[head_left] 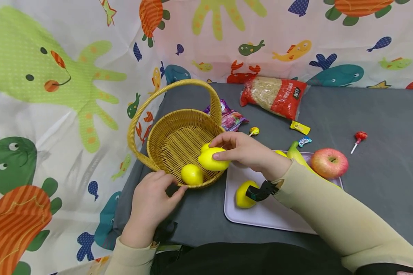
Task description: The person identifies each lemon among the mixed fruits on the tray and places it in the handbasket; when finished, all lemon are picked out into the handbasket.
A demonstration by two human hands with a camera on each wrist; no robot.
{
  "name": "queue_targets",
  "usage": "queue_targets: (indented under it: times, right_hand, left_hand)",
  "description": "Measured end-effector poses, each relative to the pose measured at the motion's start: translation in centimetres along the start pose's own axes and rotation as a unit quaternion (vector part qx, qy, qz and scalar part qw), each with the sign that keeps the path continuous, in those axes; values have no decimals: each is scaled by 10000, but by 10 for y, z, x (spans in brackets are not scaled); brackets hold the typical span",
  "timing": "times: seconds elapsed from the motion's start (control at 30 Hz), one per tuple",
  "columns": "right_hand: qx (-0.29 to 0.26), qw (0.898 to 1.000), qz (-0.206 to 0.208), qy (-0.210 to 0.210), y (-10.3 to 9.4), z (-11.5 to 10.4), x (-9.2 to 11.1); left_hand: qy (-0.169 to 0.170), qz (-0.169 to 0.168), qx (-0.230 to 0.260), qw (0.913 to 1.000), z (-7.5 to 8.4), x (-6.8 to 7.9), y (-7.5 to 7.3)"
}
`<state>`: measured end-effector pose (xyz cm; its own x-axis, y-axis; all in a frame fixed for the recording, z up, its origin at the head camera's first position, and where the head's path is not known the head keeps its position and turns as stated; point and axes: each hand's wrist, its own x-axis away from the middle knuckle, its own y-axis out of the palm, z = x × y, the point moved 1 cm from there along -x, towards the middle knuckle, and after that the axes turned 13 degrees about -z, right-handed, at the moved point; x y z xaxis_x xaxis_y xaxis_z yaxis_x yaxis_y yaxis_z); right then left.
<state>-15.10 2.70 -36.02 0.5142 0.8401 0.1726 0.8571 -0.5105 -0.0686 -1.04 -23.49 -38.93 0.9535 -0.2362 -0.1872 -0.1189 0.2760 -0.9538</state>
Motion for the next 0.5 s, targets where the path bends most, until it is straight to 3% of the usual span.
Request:
queue_targets:
  times: [0.13,0.27,0.4,0.5]
  right_hand:
    - [1282,9916,-141,89,3,0,-18]
    - [2547,9660,-436,110,7,-1,-28]
    - [3272,9425,-658,175,10,-2,-31]
    - [3448,9356,-740,185,13,-4,-35]
  left_hand:
    - [-29,-25,57,10000,0,-1,0]
    - [-9,2,48,10000,1,0,0]
    - [25,38,-4,10000,1,0,1]
    - [9,65,-25,10000,0,1,1]
